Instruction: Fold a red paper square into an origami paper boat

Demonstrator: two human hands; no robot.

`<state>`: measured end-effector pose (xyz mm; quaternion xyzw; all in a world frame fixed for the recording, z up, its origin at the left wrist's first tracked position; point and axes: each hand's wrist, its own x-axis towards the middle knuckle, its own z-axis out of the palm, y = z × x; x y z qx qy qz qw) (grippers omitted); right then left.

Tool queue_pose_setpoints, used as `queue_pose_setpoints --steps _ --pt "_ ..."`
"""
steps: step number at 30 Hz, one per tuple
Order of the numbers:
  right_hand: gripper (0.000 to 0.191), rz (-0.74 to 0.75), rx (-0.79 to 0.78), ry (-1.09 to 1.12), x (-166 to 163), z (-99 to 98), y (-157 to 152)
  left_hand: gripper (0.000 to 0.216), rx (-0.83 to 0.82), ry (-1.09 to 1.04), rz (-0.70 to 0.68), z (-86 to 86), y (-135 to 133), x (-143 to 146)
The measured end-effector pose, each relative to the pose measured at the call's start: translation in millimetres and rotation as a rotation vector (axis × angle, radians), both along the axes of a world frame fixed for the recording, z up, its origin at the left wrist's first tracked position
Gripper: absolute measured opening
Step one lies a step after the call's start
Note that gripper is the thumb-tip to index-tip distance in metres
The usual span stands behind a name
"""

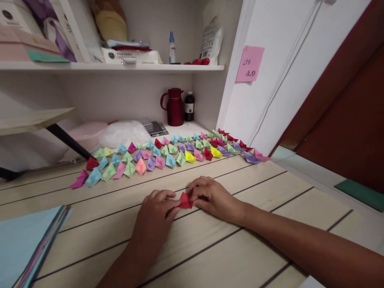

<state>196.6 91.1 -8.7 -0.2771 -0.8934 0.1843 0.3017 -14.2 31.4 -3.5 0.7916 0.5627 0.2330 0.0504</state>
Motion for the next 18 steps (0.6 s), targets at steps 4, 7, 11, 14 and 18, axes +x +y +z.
queue_pose_setpoints --steps 4,7,11,14,18 --pt "0.006 -0.029 -0.081 0.03 -1.1 -0.2 2.2 0.014 -0.075 -0.114 0.061 -0.3 6.0 0.5" --pt "0.011 -0.041 -0.131 0.045 -1.6 1.4 2.3 0.012 -0.105 -0.19 0.118 1.9 7.8 2.8" --pt "0.01 -0.109 -0.133 0.002 -3.4 4.8 0.7 0.016 -0.124 -0.211 0.142 4.8 8.3 5.5" --pt "0.011 -0.153 -0.119 -0.041 -5.6 5.6 0.1 0.019 -0.121 -0.196 0.137 4.6 7.8 6.1" --pt "0.009 -0.153 -0.093 -0.074 -6.1 3.8 0.7 0.019 -0.102 -0.182 0.13 2.5 6.4 4.1"
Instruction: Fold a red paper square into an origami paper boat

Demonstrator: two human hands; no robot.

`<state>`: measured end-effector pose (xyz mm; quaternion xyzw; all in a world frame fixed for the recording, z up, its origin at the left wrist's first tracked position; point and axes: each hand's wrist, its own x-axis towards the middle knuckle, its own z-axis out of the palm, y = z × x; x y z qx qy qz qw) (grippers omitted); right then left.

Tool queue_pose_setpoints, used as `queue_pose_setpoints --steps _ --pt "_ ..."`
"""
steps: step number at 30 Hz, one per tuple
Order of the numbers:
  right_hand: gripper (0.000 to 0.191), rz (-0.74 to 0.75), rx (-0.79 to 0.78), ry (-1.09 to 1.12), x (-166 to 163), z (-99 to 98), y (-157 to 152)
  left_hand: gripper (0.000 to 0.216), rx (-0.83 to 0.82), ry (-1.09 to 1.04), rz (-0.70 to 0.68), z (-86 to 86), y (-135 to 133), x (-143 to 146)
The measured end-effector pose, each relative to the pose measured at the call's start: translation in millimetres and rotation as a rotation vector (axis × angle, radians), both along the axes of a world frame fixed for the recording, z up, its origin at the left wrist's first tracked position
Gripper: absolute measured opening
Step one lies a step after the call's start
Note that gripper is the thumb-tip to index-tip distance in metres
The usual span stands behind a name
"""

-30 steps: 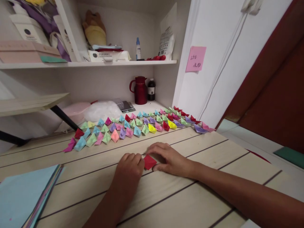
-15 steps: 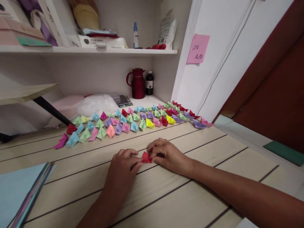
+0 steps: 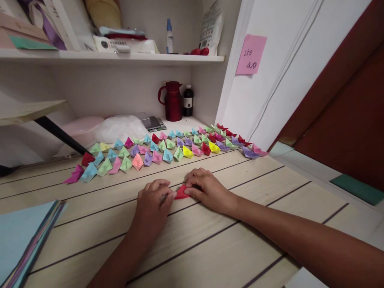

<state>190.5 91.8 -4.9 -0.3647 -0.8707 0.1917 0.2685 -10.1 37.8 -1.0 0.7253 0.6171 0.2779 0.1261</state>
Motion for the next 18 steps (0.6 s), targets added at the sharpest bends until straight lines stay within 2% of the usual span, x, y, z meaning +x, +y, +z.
queue_pose_setpoints --steps 4,10,13,18 --pt "0.012 0.045 -0.003 -0.001 3.4 -0.7 -0.7 0.014 0.059 0.03 -0.045 -0.1 -3.1 -1.3" --pt "0.015 0.099 -0.058 0.042 9.3 3.1 -2.0 0.021 0.246 0.227 -0.257 2.8 -10.1 5.1" --pt "0.015 0.114 -0.088 0.054 10.3 4.0 -0.9 0.02 0.224 0.218 -0.22 1.1 -8.7 5.8" --pt "0.015 0.107 -0.097 0.062 9.1 4.8 -0.3 0.019 0.064 0.092 -0.063 -2.9 -1.6 8.4"
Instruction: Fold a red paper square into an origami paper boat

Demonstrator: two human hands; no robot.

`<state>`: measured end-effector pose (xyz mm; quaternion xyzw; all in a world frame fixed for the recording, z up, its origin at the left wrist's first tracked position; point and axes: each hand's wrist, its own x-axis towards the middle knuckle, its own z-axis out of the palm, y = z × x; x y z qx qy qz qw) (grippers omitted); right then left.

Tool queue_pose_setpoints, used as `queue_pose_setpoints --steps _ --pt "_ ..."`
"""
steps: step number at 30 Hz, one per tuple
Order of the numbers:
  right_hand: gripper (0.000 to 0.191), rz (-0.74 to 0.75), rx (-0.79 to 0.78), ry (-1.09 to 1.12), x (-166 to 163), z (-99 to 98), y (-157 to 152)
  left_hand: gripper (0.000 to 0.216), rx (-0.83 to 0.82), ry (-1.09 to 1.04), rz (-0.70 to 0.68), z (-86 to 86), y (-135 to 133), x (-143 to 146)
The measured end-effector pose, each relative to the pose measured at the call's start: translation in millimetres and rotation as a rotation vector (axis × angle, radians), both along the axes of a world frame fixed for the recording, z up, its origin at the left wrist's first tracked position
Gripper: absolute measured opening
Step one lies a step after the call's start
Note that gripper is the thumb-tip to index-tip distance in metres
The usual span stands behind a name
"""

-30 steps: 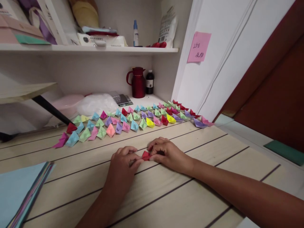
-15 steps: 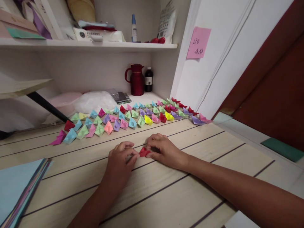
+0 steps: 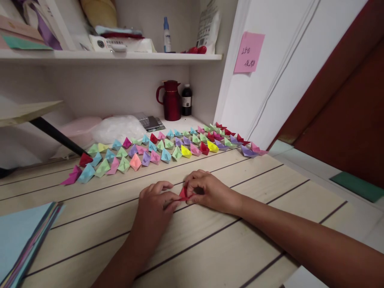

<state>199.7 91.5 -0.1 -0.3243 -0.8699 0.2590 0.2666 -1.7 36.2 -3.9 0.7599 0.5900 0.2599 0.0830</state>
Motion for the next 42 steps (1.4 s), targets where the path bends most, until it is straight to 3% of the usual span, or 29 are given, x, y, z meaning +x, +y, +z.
queue_pose_setpoints --steps 5,10,16,25,33,40,42 --pt "0.017 -0.02 0.012 -0.036 0 2.7 -2 0.017 -0.007 -0.066 0.053 -2.4 2 5" --pt "0.031 -0.011 0.019 -0.021 4 3.3 -3 0.017 0.02 -0.008 0.033 -1.6 0 5" --pt "0.004 0.002 0.036 -0.026 3 1.9 -3 0.016 -0.029 -0.015 0.05 3.5 1 7" --pt "0.011 -0.113 0.083 -0.094 0 3.0 -6 0.019 0.03 -0.014 0.084 1.7 3 15" --pt "0.017 -0.182 0.182 -0.173 -1 0.6 -7 0.019 0.085 0.085 0.09 -3.7 7 21" --pt "0.01 -0.144 0.162 -0.125 1 -1.9 -4 0.017 0.109 0.261 0.107 0.6 5 24" --pt "0.015 -0.112 0.151 -0.084 1 -1.8 -5 0.013 0.111 0.314 0.118 2.2 4 25"
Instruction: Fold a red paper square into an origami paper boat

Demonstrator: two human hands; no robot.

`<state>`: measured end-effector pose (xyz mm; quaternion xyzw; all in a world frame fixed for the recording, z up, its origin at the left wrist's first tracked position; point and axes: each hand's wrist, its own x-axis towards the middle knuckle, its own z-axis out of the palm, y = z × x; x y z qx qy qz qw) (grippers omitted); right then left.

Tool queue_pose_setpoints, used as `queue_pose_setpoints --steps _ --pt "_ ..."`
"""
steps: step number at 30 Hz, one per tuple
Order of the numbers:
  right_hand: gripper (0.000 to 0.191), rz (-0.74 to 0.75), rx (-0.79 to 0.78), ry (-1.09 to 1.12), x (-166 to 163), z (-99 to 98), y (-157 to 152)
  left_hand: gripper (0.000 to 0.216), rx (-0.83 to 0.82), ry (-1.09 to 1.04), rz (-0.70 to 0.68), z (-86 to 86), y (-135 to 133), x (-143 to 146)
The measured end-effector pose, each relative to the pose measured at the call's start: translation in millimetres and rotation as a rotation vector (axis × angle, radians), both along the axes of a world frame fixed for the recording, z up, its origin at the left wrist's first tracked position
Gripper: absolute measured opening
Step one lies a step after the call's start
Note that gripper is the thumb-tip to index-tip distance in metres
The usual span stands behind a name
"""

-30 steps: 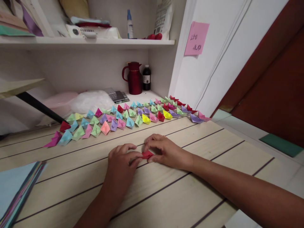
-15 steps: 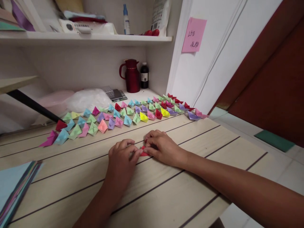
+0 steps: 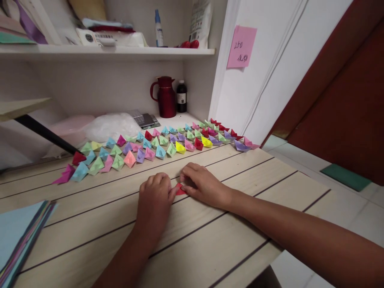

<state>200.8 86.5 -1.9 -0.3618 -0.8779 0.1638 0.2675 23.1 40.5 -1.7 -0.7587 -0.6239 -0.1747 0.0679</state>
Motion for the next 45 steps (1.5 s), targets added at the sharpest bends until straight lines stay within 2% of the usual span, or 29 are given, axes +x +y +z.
queue_pose_setpoints --steps 3,7,10,12,15,17,21,27,30,36,40,42,45 --pt "0.026 0.053 0.006 0.033 1 0.0 -1 0.012 -0.001 0.059 0.017 0.4 0 1" --pt "0.016 0.069 0.078 -0.038 3 1.2 -2 0.022 -0.002 0.05 0.033 -1.8 4 -1" --pt "0.011 0.067 0.149 -0.106 3 3.5 -4 0.028 -0.011 -0.094 0.042 -2.1 7 -8" --pt "0.011 0.073 0.178 -0.133 3 5.0 -5 0.024 -0.014 -0.249 0.025 -0.8 6 -16" --pt "0.012 0.083 0.193 -0.146 3 5.8 -6 0.02 0.047 -0.402 -0.124 1.3 0 -28" --pt "0.013 0.089 0.188 -0.136 4 5.0 -5 0.025 0.064 -0.325 -0.24 1.0 -5 -33" --pt "0.016 0.102 0.181 -0.108 6 1.3 0 0.03 0.031 0.023 -0.389 -3.2 -10 -33" --pt "0.029 0.199 0.214 -0.156 21 -1.0 -5 0.034 0.021 0.17 -0.407 -4.1 -12 -26" --pt "0.047 0.216 0.232 -0.284 34 3.4 -19 0.034 0.009 0.194 -0.397 -2.3 -13 -24" --pt "0.053 0.159 0.207 -0.396 54 8.6 -41 0.034 -0.023 0.171 -0.353 -1.9 -18 -23" --pt "0.035 0.058 0.083 -0.214 50 9.9 -34 0.035 -0.069 0.139 -0.35 -1.5 -19 -24" --pt "0.036 -0.044 -0.036 -0.095 43 12.4 -24 0.033 -0.073 0.13 -0.342 -1.7 -19 -24" --pt "0.033 -0.166 -0.139 -0.066 28 15.4 -10 0.031 -0.029 0.121 -0.302 -3.8 -18 -21"
